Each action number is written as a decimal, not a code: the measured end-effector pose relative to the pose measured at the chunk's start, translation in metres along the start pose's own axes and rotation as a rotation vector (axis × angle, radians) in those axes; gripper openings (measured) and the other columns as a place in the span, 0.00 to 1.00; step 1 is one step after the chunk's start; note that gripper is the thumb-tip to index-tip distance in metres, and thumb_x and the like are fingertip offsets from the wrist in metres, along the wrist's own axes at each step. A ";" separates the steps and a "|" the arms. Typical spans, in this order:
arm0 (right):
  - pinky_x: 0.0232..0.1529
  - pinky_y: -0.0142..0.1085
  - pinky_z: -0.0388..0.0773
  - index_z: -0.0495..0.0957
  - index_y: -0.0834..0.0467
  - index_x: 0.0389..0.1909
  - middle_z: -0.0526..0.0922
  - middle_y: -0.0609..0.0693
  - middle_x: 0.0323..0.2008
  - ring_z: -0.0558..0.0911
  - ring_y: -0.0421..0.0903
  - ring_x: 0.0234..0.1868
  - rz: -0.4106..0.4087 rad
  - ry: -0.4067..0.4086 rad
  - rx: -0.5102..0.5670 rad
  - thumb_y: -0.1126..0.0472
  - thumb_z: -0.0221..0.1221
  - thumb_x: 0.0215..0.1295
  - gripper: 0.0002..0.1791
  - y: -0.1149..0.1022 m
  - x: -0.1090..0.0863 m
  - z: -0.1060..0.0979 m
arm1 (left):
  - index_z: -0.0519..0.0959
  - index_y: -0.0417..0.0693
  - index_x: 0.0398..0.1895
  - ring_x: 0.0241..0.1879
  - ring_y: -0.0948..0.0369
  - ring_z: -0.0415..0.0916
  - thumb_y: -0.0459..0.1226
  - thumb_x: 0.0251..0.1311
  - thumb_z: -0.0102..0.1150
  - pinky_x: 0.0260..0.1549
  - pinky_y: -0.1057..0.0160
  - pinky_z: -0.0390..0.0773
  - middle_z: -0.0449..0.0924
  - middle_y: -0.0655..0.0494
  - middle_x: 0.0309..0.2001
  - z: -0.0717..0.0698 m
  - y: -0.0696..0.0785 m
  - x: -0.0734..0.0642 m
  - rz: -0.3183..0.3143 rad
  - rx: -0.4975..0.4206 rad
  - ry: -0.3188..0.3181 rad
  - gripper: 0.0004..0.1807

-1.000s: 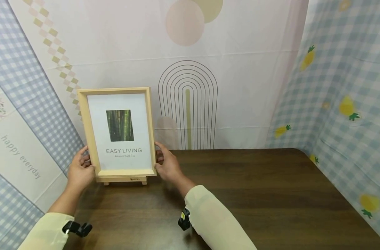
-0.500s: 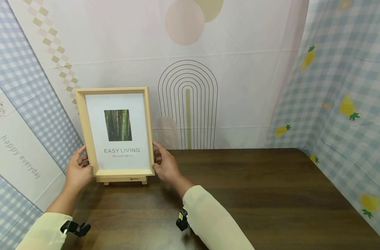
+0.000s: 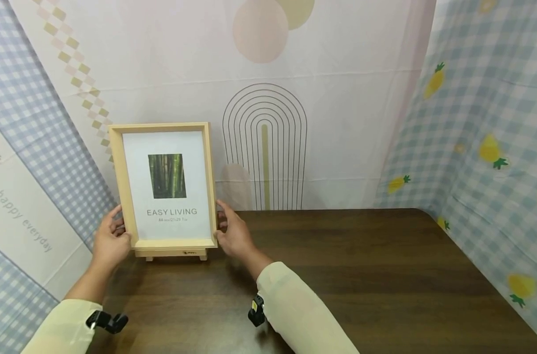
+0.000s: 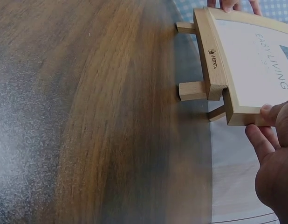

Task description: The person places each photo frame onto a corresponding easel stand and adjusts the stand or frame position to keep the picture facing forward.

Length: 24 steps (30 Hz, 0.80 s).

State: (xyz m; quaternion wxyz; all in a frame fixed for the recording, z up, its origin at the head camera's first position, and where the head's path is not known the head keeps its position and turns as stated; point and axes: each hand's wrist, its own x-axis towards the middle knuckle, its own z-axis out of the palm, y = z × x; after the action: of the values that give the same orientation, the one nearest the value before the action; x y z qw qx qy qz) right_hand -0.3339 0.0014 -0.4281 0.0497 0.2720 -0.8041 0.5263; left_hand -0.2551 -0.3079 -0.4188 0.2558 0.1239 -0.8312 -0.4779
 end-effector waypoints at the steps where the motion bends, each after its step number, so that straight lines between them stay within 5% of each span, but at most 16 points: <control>1: 0.48 0.37 0.83 0.58 0.52 0.79 0.79 0.56 0.60 0.83 0.52 0.52 0.006 0.004 -0.008 0.77 0.67 0.61 0.48 0.000 -0.001 0.000 | 0.52 0.52 0.83 0.61 0.40 0.71 0.19 0.59 0.40 0.47 0.60 0.76 0.69 0.31 0.66 0.000 -0.001 0.000 0.002 0.015 -0.010 0.46; 7: 0.50 0.39 0.83 0.57 0.60 0.78 0.79 0.60 0.60 0.82 0.54 0.55 0.111 -0.060 -0.014 0.67 0.67 0.67 0.42 0.004 -0.012 0.004 | 0.50 0.29 0.79 0.63 0.35 0.67 0.30 0.70 0.43 0.59 0.42 0.73 0.65 0.24 0.67 -0.006 -0.015 -0.003 -0.047 0.155 -0.199 0.35; 12: 0.49 0.41 0.83 0.62 0.64 0.74 0.81 0.61 0.56 0.83 0.53 0.52 0.174 -0.140 -0.029 0.62 0.68 0.68 0.37 0.011 -0.020 0.011 | 0.53 0.21 0.74 0.58 0.37 0.73 0.38 0.78 0.43 0.51 0.49 0.80 0.66 0.22 0.65 -0.010 -0.026 -0.006 -0.107 0.151 -0.356 0.33; 16: 0.49 0.39 0.83 0.68 0.65 0.68 0.83 0.59 0.52 0.84 0.51 0.50 0.156 -0.144 -0.024 0.63 0.66 0.70 0.30 0.014 -0.021 0.016 | 0.50 0.21 0.75 0.58 0.37 0.75 0.39 0.81 0.42 0.47 0.57 0.84 0.63 0.21 0.67 -0.012 -0.029 -0.009 -0.139 0.083 -0.391 0.34; 24: 0.40 0.35 0.84 0.74 0.65 0.60 0.83 0.55 0.46 0.83 0.47 0.44 0.163 -0.143 0.018 0.65 0.63 0.72 0.19 0.015 -0.022 0.019 | 0.49 0.20 0.76 0.59 0.36 0.75 0.38 0.81 0.44 0.49 0.56 0.84 0.62 0.19 0.67 -0.015 -0.030 -0.009 -0.157 0.014 -0.408 0.34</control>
State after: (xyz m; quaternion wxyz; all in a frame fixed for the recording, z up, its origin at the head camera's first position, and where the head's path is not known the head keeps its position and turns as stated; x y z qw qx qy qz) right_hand -0.3186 -0.0020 -0.4566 -0.0532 0.2432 -0.8203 0.5150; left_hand -0.2407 -0.3298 -0.4413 0.0434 0.0910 -0.8568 -0.5057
